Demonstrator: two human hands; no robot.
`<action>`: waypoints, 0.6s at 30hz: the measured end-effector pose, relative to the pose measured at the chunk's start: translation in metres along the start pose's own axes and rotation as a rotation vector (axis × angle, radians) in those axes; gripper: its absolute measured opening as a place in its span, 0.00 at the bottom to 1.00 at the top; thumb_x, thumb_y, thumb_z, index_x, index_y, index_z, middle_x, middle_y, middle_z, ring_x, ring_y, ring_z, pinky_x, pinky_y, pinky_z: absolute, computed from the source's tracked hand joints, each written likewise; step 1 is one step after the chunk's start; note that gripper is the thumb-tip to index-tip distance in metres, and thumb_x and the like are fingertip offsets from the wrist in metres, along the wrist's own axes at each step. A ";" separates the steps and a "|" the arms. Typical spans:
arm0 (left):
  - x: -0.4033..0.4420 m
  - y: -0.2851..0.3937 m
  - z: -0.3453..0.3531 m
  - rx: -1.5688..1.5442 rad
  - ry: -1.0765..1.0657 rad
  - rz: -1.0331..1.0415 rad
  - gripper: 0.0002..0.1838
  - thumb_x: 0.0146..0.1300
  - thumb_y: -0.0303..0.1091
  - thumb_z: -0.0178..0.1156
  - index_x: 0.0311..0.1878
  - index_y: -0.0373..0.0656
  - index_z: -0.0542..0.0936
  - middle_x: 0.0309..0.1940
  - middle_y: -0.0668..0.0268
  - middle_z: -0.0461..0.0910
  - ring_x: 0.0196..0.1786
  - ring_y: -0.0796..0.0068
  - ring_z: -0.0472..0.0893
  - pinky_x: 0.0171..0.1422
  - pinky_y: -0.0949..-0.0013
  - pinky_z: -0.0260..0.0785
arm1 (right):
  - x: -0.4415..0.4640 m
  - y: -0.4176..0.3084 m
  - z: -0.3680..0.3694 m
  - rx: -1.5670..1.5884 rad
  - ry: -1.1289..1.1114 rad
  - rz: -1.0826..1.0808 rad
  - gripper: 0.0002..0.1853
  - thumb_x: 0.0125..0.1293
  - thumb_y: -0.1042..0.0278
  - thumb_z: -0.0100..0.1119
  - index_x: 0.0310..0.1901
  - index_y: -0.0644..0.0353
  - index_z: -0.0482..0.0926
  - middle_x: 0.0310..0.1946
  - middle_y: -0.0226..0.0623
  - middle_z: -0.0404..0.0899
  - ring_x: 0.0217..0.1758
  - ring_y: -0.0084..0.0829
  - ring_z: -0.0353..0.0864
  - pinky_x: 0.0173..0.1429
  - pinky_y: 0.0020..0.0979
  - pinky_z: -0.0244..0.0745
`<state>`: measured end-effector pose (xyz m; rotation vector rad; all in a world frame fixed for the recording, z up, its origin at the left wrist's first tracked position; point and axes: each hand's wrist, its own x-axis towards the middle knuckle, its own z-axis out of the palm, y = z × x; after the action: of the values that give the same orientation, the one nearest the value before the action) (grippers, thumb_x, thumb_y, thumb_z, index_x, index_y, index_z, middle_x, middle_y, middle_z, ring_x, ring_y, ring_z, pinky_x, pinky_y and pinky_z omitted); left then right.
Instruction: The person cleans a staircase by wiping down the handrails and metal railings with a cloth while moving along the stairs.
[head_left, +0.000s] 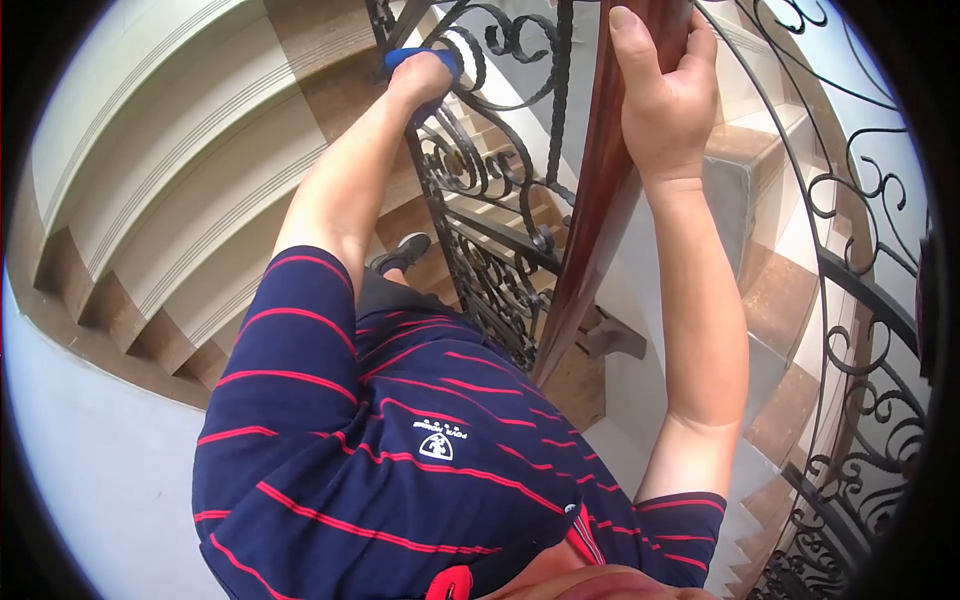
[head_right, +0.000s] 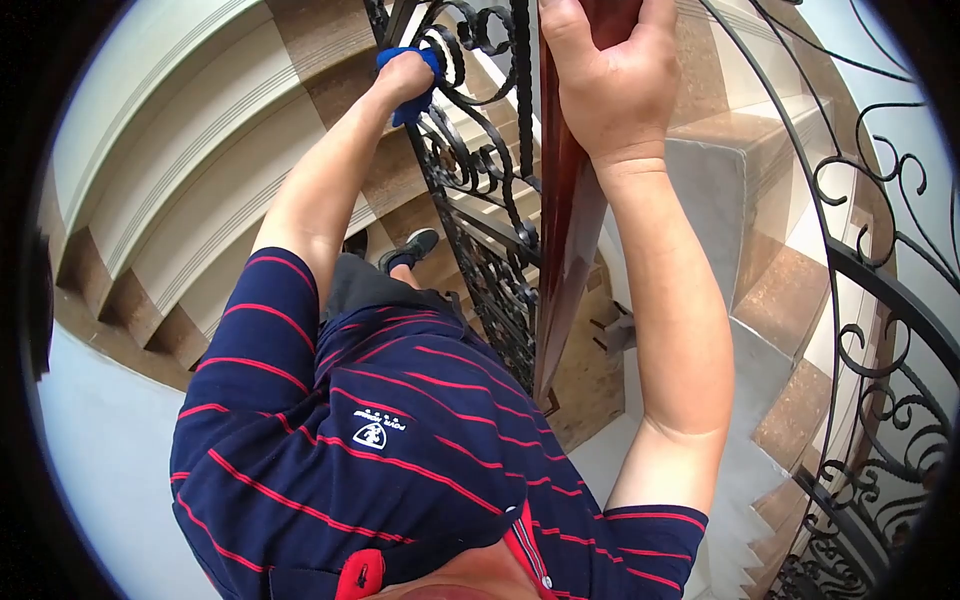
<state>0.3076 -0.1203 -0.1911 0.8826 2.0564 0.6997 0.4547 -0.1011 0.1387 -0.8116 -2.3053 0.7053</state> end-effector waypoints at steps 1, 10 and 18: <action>0.000 0.000 0.000 -0.011 -0.007 -0.015 0.23 0.72 0.42 0.52 0.50 0.32 0.89 0.53 0.39 0.87 0.59 0.43 0.88 0.65 0.51 0.79 | 0.000 0.001 0.001 0.016 0.006 -0.012 0.29 0.74 0.52 0.68 0.64 0.67 0.75 0.51 0.40 0.83 0.52 0.31 0.82 0.59 0.33 0.77; -0.019 -0.045 0.057 -0.481 0.123 -0.161 0.35 0.74 0.65 0.53 0.41 0.37 0.86 0.31 0.56 0.86 0.34 0.60 0.86 0.39 0.58 0.77 | 0.001 0.004 0.001 0.016 0.029 -0.084 0.31 0.74 0.50 0.68 0.65 0.68 0.74 0.52 0.41 0.83 0.54 0.33 0.83 0.61 0.35 0.77; -0.100 -0.048 0.062 -1.031 -0.166 -0.158 0.25 0.77 0.61 0.59 0.41 0.46 0.84 0.24 0.68 0.81 0.18 0.70 0.76 0.21 0.66 0.66 | 0.000 0.002 -0.001 0.073 0.040 -0.038 0.29 0.72 0.52 0.70 0.64 0.67 0.76 0.50 0.43 0.87 0.52 0.35 0.86 0.60 0.36 0.80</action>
<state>0.3872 -0.2158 -0.2154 0.1616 1.2993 1.3464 0.4560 -0.0988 0.1382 -0.7394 -2.2402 0.7457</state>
